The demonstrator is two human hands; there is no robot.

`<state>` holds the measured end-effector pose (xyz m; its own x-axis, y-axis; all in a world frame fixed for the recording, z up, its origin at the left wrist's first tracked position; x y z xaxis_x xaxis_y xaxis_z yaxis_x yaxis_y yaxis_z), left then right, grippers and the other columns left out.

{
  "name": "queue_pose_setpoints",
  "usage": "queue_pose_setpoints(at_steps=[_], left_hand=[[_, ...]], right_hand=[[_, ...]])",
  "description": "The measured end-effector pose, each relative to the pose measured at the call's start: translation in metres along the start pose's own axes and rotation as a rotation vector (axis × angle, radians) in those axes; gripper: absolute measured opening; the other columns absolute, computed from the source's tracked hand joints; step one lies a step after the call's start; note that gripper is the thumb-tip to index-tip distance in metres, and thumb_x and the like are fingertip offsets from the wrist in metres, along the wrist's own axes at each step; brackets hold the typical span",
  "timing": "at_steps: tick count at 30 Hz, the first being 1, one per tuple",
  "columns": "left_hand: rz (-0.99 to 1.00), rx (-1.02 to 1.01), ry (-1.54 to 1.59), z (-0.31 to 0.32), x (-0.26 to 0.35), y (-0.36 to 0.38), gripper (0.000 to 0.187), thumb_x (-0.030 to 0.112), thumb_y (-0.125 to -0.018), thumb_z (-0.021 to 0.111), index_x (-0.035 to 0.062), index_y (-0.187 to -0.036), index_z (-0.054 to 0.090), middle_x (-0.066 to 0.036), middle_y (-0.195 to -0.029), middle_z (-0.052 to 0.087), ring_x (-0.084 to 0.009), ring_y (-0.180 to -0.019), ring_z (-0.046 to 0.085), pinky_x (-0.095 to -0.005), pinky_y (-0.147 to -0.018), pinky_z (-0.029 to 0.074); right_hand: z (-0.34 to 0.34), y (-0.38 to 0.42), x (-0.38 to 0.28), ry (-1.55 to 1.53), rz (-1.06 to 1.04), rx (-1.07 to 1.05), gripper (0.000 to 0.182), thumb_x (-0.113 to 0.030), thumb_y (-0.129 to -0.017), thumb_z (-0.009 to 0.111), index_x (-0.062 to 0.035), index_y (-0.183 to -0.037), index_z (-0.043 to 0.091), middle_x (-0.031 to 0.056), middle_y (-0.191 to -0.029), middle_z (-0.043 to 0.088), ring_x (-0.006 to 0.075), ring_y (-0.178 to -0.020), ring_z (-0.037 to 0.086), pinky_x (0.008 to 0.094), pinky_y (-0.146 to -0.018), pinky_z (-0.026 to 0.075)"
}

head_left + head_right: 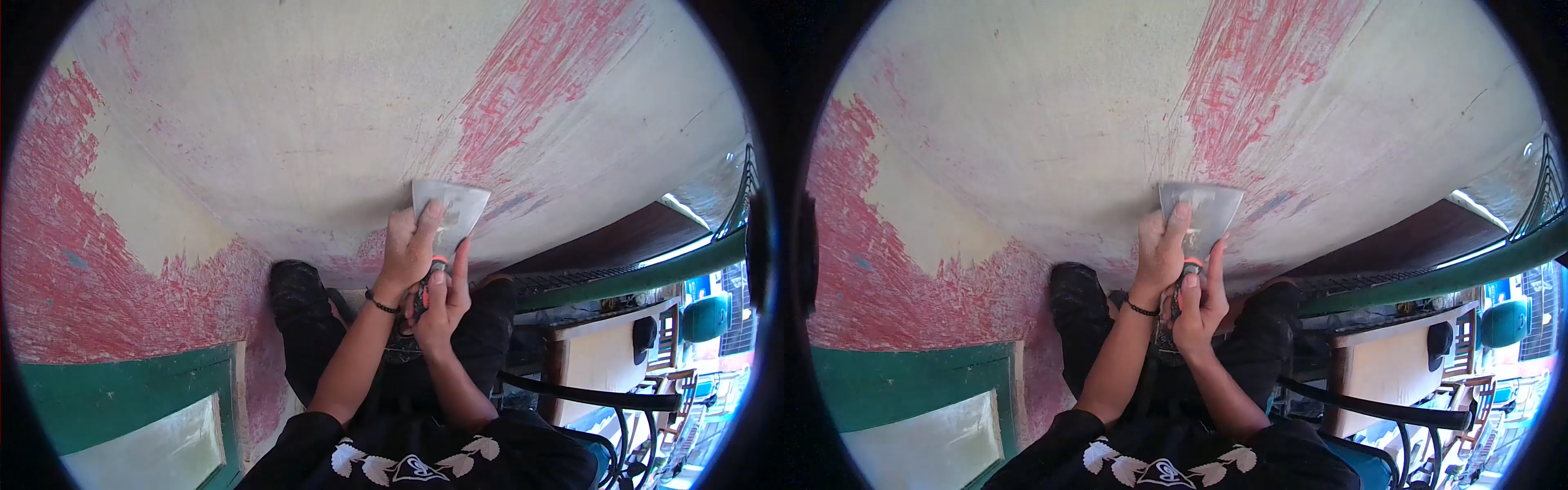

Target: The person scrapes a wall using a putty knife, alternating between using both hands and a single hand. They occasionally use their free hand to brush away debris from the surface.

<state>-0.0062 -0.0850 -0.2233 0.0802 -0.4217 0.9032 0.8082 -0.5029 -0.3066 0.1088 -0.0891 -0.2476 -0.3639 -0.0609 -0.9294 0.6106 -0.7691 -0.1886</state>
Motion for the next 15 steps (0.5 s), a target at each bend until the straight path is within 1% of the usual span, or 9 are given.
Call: queue_pose_setpoints(at_steps=[2,4,5,6,7,9,11,12,15], left_hand=[[-0.012,0.044,-0.004,-0.007,-0.023,0.016,0.046,0.031,-0.106,0.053,-0.0053,-0.079,0.060,-0.003,-0.062,0.055,-0.0094,-0.062,0.048,-0.0348,-0.055,0.040],[-0.029,0.043,-0.116,-0.019,-0.057,0.035,0.046,0.031,-0.105,0.053,-0.0053,-0.078,0.060,-0.006,-0.061,0.054,-0.0105,-0.061,0.049,-0.0365,-0.055,0.040],[-0.046,0.045,-0.173,-0.023,-0.059,0.039,0.046,0.031,-0.105,0.053,-0.0052,-0.078,0.060,-0.008,-0.061,0.054,-0.0110,-0.061,0.049,-0.0374,-0.055,0.040],[-0.040,0.062,-0.173,-0.023,-0.064,0.041,0.046,0.031,-0.105,0.053,-0.0053,-0.077,0.059,-0.012,-0.060,0.053,-0.0113,-0.060,0.049,-0.0387,-0.054,0.040],[0.028,0.060,-0.187,-0.025,-0.069,0.039,0.047,0.031,-0.105,0.054,-0.0055,-0.077,0.059,-0.012,-0.059,0.053,-0.0113,-0.059,0.048,-0.0390,-0.054,0.039],[0.171,0.048,-0.205,-0.020,-0.049,0.019,0.047,0.031,-0.105,0.054,-0.0059,-0.076,0.058,-0.013,-0.058,0.053,-0.0114,-0.058,0.047,-0.0396,-0.053,0.039],[0.094,0.033,-0.148,-0.012,-0.019,0.007,0.046,0.030,-0.105,0.054,-0.0060,-0.076,0.058,-0.013,-0.058,0.053,-0.0120,-0.056,0.048,-0.0399,-0.052,0.039],[0.064,0.024,-0.122,-0.009,-0.006,0.000,0.045,0.029,-0.105,0.054,-0.0061,-0.076,0.058,-0.013,-0.057,0.053,-0.0123,-0.056,0.048,-0.0401,-0.052,0.039],[0.052,-0.023,-0.058,-0.007,0.011,-0.007,0.045,0.028,-0.105,0.054,-0.0063,-0.076,0.059,-0.013,-0.057,0.053,-0.0120,-0.055,0.048,-0.0395,-0.051,0.038]], right_hand=[[-0.010,0.011,0.020,0.048,0.058,0.006,0.065,-0.015,-0.108,0.045,-0.0075,-0.163,0.012,0.0015,-0.068,0.057,0.0071,-0.049,0.049,0.0237,-0.045,0.042],[-0.028,0.025,0.054,0.060,0.112,0.001,0.065,-0.017,-0.108,0.045,-0.0093,-0.163,0.012,0.0023,-0.070,0.057,0.0076,-0.049,0.049,0.0235,-0.045,0.043],[-0.026,0.024,0.058,0.057,0.098,0.019,0.065,-0.017,-0.108,0.045,-0.0090,-0.163,0.013,0.0022,-0.069,0.057,0.0077,-0.048,0.049,0.0237,-0.044,0.042],[-0.026,0.025,0.061,0.058,0.089,0.043,0.065,-0.017,-0.107,0.045,-0.0086,-0.163,0.014,0.0022,-0.068,0.056,0.0078,-0.047,0.049,0.0238,-0.044,0.042],[-0.025,0.024,0.063,0.060,0.076,0.067,0.064,-0.017,-0.107,0.045,-0.0083,-0.163,0.015,0.0021,-0.068,0.056,0.0079,-0.046,0.048,0.0240,-0.043,0.042],[-0.017,0.012,0.049,0.083,0.043,0.044,0.062,-0.016,-0.107,0.044,-0.0074,-0.162,0.018,0.0022,-0.068,0.057,0.0078,-0.046,0.049,0.0235,-0.043,0.042],[-0.006,0.001,0.025,0.112,0.001,0.024,0.061,-0.017,-0.107,0.044,-0.0074,-0.162,0.019,0.0026,-0.069,0.057,0.0077,-0.046,0.049,0.0234,-0.043,0.042],[0.001,-0.004,0.013,0.108,-0.037,0.011,0.062,-0.018,-0.108,0.044,-0.0076,-0.163,0.016,0.0028,-0.067,0.056,0.0082,-0.045,0.048,0.0236,-0.042,0.041],[0.014,-0.004,-0.004,-0.014,-0.025,0.017,0.064,-0.019,-0.108,0.044,-0.0080,-0.163,0.013,0.0026,-0.065,0.054,0.0087,-0.044,0.048,0.0242,-0.041,0.041]])
Point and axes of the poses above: each hand's wrist, its own y-axis away from the middle knuckle, its own z-axis out of the palm, x = y × z, the point moved 1 cm from there along -y, towards the middle knuckle
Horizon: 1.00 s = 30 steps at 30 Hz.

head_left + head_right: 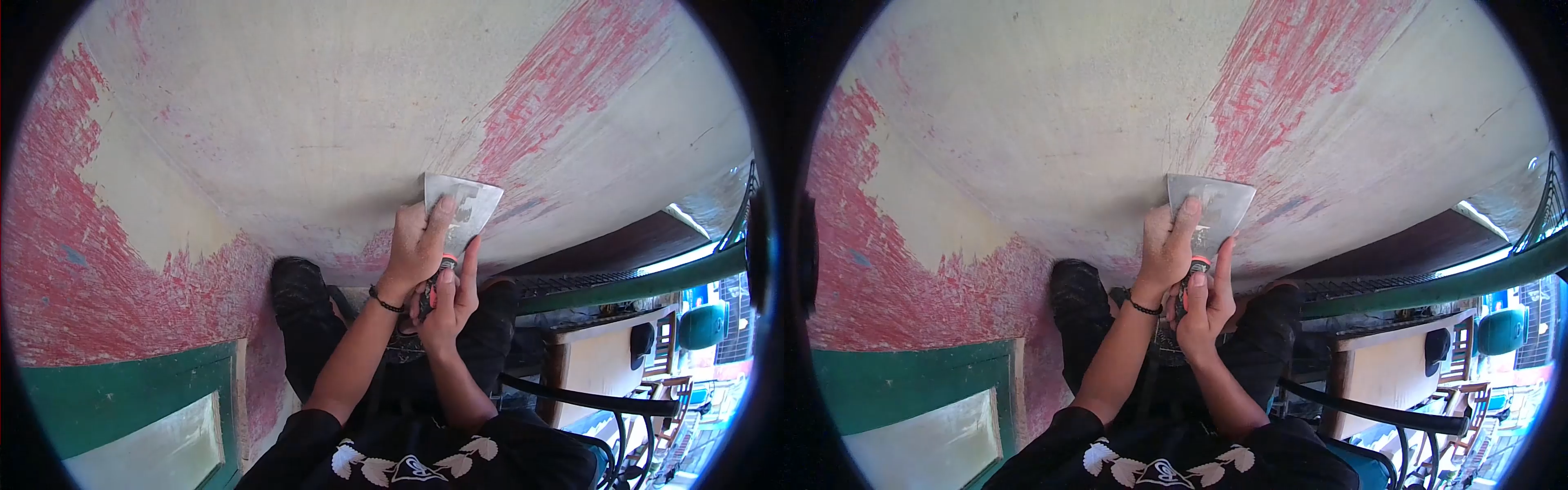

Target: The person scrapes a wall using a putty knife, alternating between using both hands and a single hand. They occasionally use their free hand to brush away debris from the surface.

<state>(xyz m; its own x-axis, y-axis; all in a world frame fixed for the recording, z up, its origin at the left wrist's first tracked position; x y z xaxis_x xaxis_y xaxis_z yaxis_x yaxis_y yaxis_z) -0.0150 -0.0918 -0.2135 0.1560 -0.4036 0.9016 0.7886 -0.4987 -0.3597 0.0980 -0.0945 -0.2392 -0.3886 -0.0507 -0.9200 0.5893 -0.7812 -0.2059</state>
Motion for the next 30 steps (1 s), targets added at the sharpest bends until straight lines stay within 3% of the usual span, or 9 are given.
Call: queue_pose_setpoints(at_steps=[7,30], left_hand=[[-0.091,0.072,-0.026,-0.011,-0.065,0.043,0.048,0.030,-0.105,0.055,-0.0061,-0.075,0.059,-0.010,-0.057,0.052,-0.0099,-0.057,0.046,-0.0374,-0.050,0.038],[-0.119,0.109,-0.026,-0.007,-0.061,0.040,0.049,0.034,-0.105,0.057,-0.0025,-0.073,0.058,0.001,-0.063,0.054,-0.0081,-0.062,0.046,-0.0324,-0.054,0.039]], right_hand=[[-0.032,0.031,0.055,0.047,0.097,0.007,0.065,-0.017,-0.108,0.043,-0.0090,-0.163,0.009,0.0038,-0.069,0.058,0.0087,-0.048,0.050,0.0239,-0.044,0.043],[-0.031,0.028,0.047,0.009,0.155,0.032,0.062,-0.012,-0.107,0.043,-0.0103,-0.163,0.016,0.0033,-0.069,0.059,0.0077,-0.048,0.049,0.0233,-0.043,0.042]])
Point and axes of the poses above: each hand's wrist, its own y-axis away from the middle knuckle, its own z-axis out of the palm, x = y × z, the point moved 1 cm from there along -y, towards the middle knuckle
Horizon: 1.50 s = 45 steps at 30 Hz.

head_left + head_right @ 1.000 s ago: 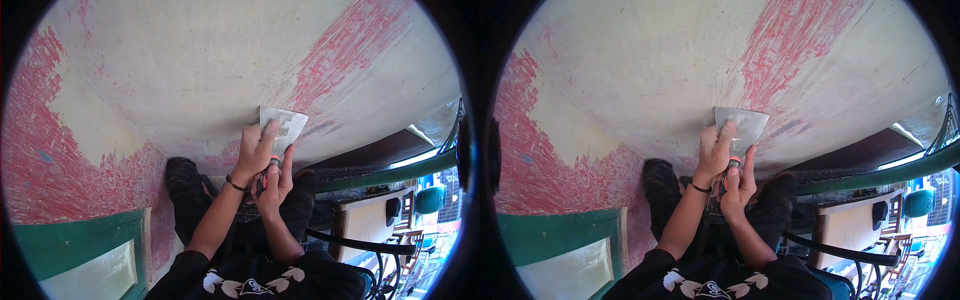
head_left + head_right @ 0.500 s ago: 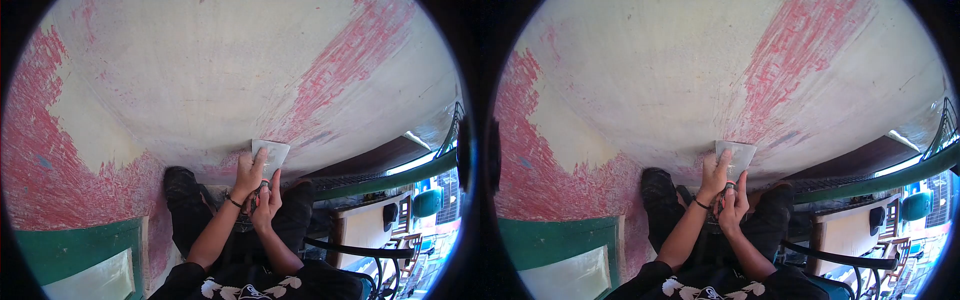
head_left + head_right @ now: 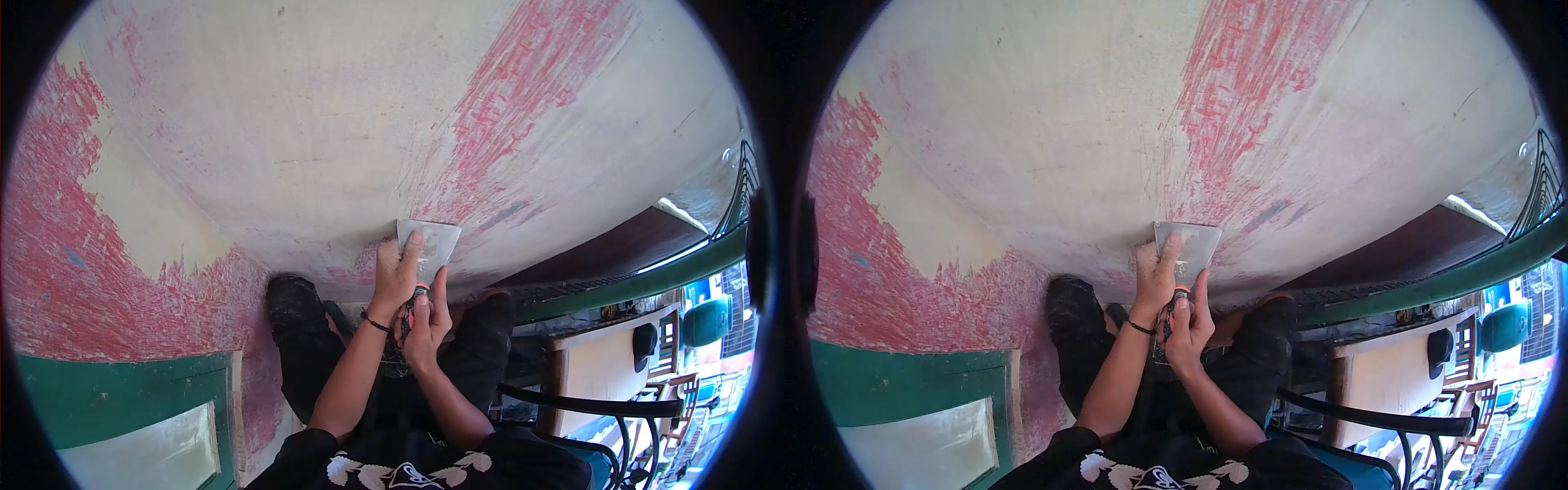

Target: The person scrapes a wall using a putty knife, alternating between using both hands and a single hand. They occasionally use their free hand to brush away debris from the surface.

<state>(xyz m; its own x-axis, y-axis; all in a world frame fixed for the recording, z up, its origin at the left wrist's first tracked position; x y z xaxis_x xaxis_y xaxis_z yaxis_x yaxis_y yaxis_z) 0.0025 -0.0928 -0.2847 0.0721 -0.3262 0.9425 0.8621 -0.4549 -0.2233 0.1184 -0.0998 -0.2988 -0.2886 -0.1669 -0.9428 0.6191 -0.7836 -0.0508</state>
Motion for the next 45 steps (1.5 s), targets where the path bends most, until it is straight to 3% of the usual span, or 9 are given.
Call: queue_pose_setpoints(at_steps=[10,12,14,17,20,25,33,40,45], left_hand=[[0.022,-0.022,-0.068,0.000,0.022,-0.007,0.046,0.032,-0.105,0.055,-0.0051,-0.079,0.064,-0.003,-0.064,0.059,-0.0085,-0.060,0.048,-0.0332,-0.053,0.040],[-0.023,0.014,0.034,0.020,0.078,-0.024,0.046,0.031,-0.105,0.055,-0.0054,-0.079,0.063,-0.004,-0.062,0.059,-0.0088,-0.059,0.048,-0.0336,-0.052,0.040],[0.325,-0.051,-0.044,0.030,0.113,-0.053,0.046,0.030,-0.106,0.053,-0.0066,-0.080,0.063,-0.006,-0.061,0.060,-0.0095,-0.058,0.051,-0.0342,-0.051,0.041],[0.270,-0.057,0.047,0.043,0.141,-0.062,0.047,0.036,-0.105,0.055,-0.0049,-0.083,0.064,0.001,-0.070,0.058,-0.0062,-0.069,0.050,-0.0283,-0.058,0.043],[0.342,-0.065,-0.041,0.034,0.118,-0.048,0.048,0.030,-0.106,0.052,-0.0093,-0.081,0.062,-0.007,-0.062,0.060,-0.0099,-0.058,0.053,-0.0342,-0.051,0.041],[0.011,-0.003,-0.007,0.008,-0.019,0.002,0.048,0.033,-0.105,0.054,-0.0056,-0.079,0.062,-0.006,-0.062,0.058,-0.0099,-0.058,0.050,-0.0351,-0.051,0.040],[0.076,0.015,-0.007,0.015,0.038,-0.016,0.048,0.032,-0.105,0.055,-0.0035,-0.073,0.057,-0.003,-0.060,0.051,-0.0083,-0.060,0.043,-0.0353,-0.052,0.036],[0.054,0.023,-0.066,0.001,-0.011,0.004,0.047,0.031,-0.105,0.056,-0.0035,-0.073,0.057,-0.003,-0.060,0.051,-0.0094,-0.061,0.045,-0.0368,-0.052,0.037],[0.151,-0.010,-0.123,0.005,0.025,-0.014,0.045,0.029,-0.104,0.056,-0.0045,-0.074,0.057,-0.007,-0.059,0.052,-0.0100,-0.059,0.046,-0.0375,-0.052,0.037]], right_hand=[[0.002,-0.006,0.003,0.026,-0.055,-0.015,0.062,-0.019,-0.108,0.043,-0.0124,-0.163,0.015,0.0042,-0.071,0.058,0.0091,-0.046,0.049,0.0237,-0.041,0.043],[0.017,-0.026,-0.029,0.026,-0.146,-0.039,0.062,-0.018,-0.108,0.043,-0.0121,-0.163,0.015,0.0044,-0.070,0.058,0.0090,-0.046,0.049,0.0236,-0.041,0.042],[0.034,-0.042,-0.074,-0.007,-0.219,-0.056,0.062,-0.016,-0.107,0.043,-0.0095,-0.163,0.016,0.0035,-0.070,0.058,0.0081,-0.047,0.049,0.0235,-0.043,0.042],[0.046,-0.049,-0.114,-0.090,-0.276,-0.090,0.062,-0.012,-0.106,0.045,-0.0044,-0.162,0.018,0.0002,-0.070,0.059,0.0055,-0.051,0.048,0.0232,-0.047,0.042],[0.028,-0.040,-0.086,0.026,-0.238,-0.045,0.062,-0.013,-0.107,0.045,-0.0046,-0.162,0.018,0.0006,-0.072,0.059,0.0052,-0.053,0.049,0.0229,-0.049,0.042],[-0.015,-0.011,0.011,0.142,-0.132,0.009,0.063,-0.016,-0.106,0.045,-0.0077,-0.162,0.018,0.0008,-0.067,0.056,0.0065,-0.048,0.050,0.0241,-0.043,0.041],[0.004,-0.015,-0.029,0.116,-0.113,-0.044,0.062,-0.015,-0.107,0.043,-0.0070,-0.163,0.016,-0.0005,-0.065,0.055,0.0058,-0.046,0.048,0.0228,-0.043,0.040],[-0.011,-0.001,0.022,0.111,-0.093,0.022,0.063,-0.015,-0.107,0.047,-0.0035,-0.162,0.018,-0.0021,-0.072,0.056,0.0037,-0.054,0.047,0.0217,-0.050,0.042],[-0.006,-0.015,0.003,0.043,-0.063,-0.012,0.062,-0.013,-0.107,0.046,-0.0057,-0.162,0.018,-0.0016,-0.073,0.058,0.0041,-0.054,0.047,0.0223,-0.049,0.042]])
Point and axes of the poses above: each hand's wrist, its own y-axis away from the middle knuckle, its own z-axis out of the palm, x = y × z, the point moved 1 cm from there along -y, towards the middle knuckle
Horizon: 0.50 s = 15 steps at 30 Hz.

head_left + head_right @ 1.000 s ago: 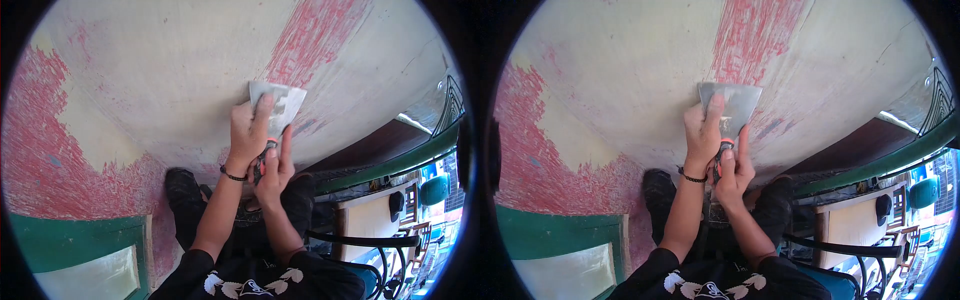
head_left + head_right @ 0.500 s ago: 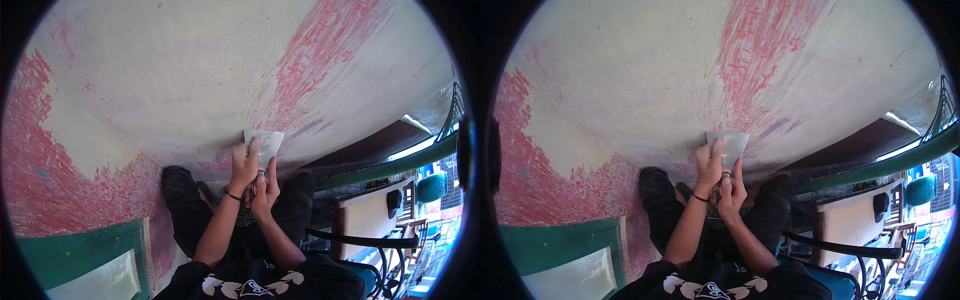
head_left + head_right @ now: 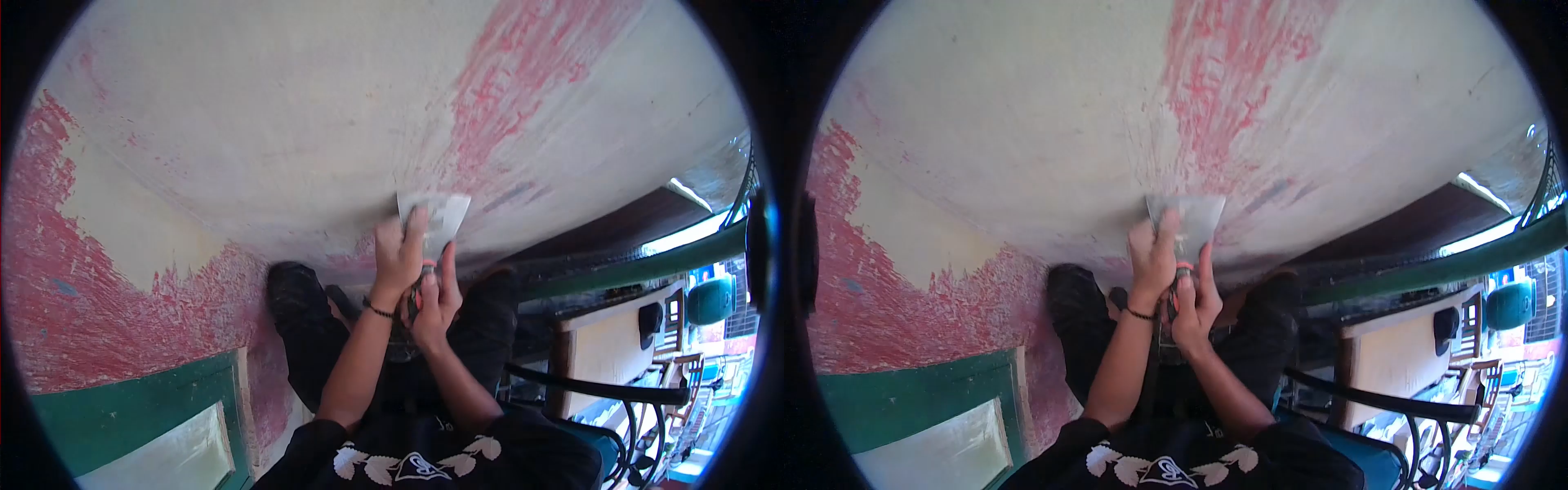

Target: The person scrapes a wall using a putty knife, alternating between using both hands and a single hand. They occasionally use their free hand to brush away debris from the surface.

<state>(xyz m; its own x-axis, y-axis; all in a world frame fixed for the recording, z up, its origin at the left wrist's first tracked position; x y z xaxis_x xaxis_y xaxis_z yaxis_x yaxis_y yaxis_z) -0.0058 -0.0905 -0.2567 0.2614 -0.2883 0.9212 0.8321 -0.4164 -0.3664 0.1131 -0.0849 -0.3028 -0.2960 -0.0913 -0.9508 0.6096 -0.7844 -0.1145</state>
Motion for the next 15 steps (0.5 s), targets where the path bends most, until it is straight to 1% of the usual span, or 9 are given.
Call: queue_pose_setpoints(at_steps=[1,2,5,8,10,11,12,13,15], left_hand=[[0.000,-0.014,0.006,0.002,0.014,-0.007,0.045,0.029,-0.104,0.056,-0.0048,-0.074,0.057,-0.007,-0.059,0.051,-0.0101,-0.058,0.046,-0.0374,-0.052,0.037],[0.017,-0.005,0.049,0.006,0.020,-0.013,0.045,0.028,-0.104,0.056,-0.0050,-0.074,0.056,-0.007,-0.058,0.052,-0.0105,-0.057,0.045,-0.0367,-0.052,0.037],[0.011,0.014,0.088,0.009,0.026,-0.014,0.044,0.028,-0.104,0.056,-0.0054,-0.075,0.058,-0.007,-0.059,0.054,-0.0110,-0.057,0.046,-0.0371,-0.052,0.038],[0.006,0.027,0.008,0.002,0.000,0.006,0.043,0.028,-0.104,0.056,-0.0053,-0.077,0.060,-0.007,-0.060,0.055,-0.0102,-0.058,0.047,-0.0372,-0.052,0.038],[-0.136,0.047,0.082,0.003,-0.034,0.028,0.043,0.028,-0.104,0.056,-0.0049,-0.077,0.060,-0.006,-0.060,0.054,-0.0100,-0.059,0.048,-0.0377,-0.053,0.039],[-0.209,0.065,0.113,0.003,-0.047,0.034,0.043,0.028,-0.104,0.056,-0.0047,-0.077,0.061,-0.006,-0.060,0.054,-0.0098,-0.059,0.048,-0.0379,-0.053,0.039],[-0.105,0.049,-0.019,0.000,-0.046,0.030,0.044,0.029,-0.104,0.056,-0.0029,-0.074,0.059,-0.003,-0.059,0.051,-0.0097,-0.059,0.046,-0.0371,-0.052,0.037],[-0.076,0.055,0.003,-0.003,-0.046,0.027,0.044,0.029,-0.104,0.056,-0.0027,-0.074,0.058,-0.003,-0.060,0.050,-0.0095,-0.059,0.045,-0.0366,-0.052,0.037],[-0.036,0.048,0.063,0.002,-0.020,0.012,0.044,0.030,-0.104,0.056,-0.0022,-0.074,0.057,-0.002,-0.060,0.048,-0.0091,-0.060,0.044,-0.0355,-0.052,0.036]], right_hand=[[0.007,-0.005,-0.020,-0.035,0.006,-0.018,0.063,-0.012,-0.107,0.046,-0.0062,-0.162,0.018,-0.0013,-0.073,0.058,0.0042,-0.054,0.047,0.0224,-0.048,0.042],[0.013,-0.008,-0.034,-0.064,-0.041,-0.032,0.063,-0.012,-0.107,0.046,-0.0069,-0.162,0.017,-0.0010,-0.074,0.058,0.0044,-0.053,0.048,0.0223,-0.047,0.042],[0.016,-0.007,-0.042,-0.034,-0.035,-0.018,0.063,-0.012,-0.107,0.046,-0.0062,-0.162,0.017,-0.0015,-0.074,0.057,0.0039,-0.056,0.047,0.0215,-0.050,0.043],[0.003,0.004,-0.004,0.060,-0.019,0.026,0.063,-0.013,-0.107,0.046,-0.0055,-0.162,0.017,-0.0017,-0.075,0.057,0.0038,-0.058,0.048,0.0208,-0.052,0.044],[-0.015,0.012,0.035,0.163,-0.065,0.043,0.064,-0.014,-0.107,0.047,-0.0050,-0.162,0.017,-0.0022,-0.074,0.057,0.0038,-0.059,0.048,0.0204,-0.054,0.044],[-0.017,0.015,0.036,0.138,-0.022,0.035,0.064,-0.015,-0.107,0.047,-0.0047,-0.162,0.018,-0.0024,-0.073,0.056,0.0039,-0.058,0.048,0.0204,-0.053,0.043],[-0.014,0.016,0.028,0.113,0.021,0.027,0.064,-0.015,-0.107,0.048,-0.0044,-0.162,0.018,-0.0026,-0.071,0.056,0.0041,-0.057,0.047,0.0204,-0.052,0.043],[-0.010,0.017,0.019,0.066,0.036,0.015,0.063,-0.015,-0.107,0.048,-0.0043,-0.162,0.019,-0.0025,-0.070,0.056,0.0041,-0.056,0.047,0.0205,-0.052,0.042],[0.004,0.007,-0.014,-0.011,0.072,0.016,0.063,-0.015,-0.107,0.047,-0.0041,-0.162,0.019,-0.0023,-0.069,0.055,0.0042,-0.054,0.047,0.0208,-0.050,0.042]])
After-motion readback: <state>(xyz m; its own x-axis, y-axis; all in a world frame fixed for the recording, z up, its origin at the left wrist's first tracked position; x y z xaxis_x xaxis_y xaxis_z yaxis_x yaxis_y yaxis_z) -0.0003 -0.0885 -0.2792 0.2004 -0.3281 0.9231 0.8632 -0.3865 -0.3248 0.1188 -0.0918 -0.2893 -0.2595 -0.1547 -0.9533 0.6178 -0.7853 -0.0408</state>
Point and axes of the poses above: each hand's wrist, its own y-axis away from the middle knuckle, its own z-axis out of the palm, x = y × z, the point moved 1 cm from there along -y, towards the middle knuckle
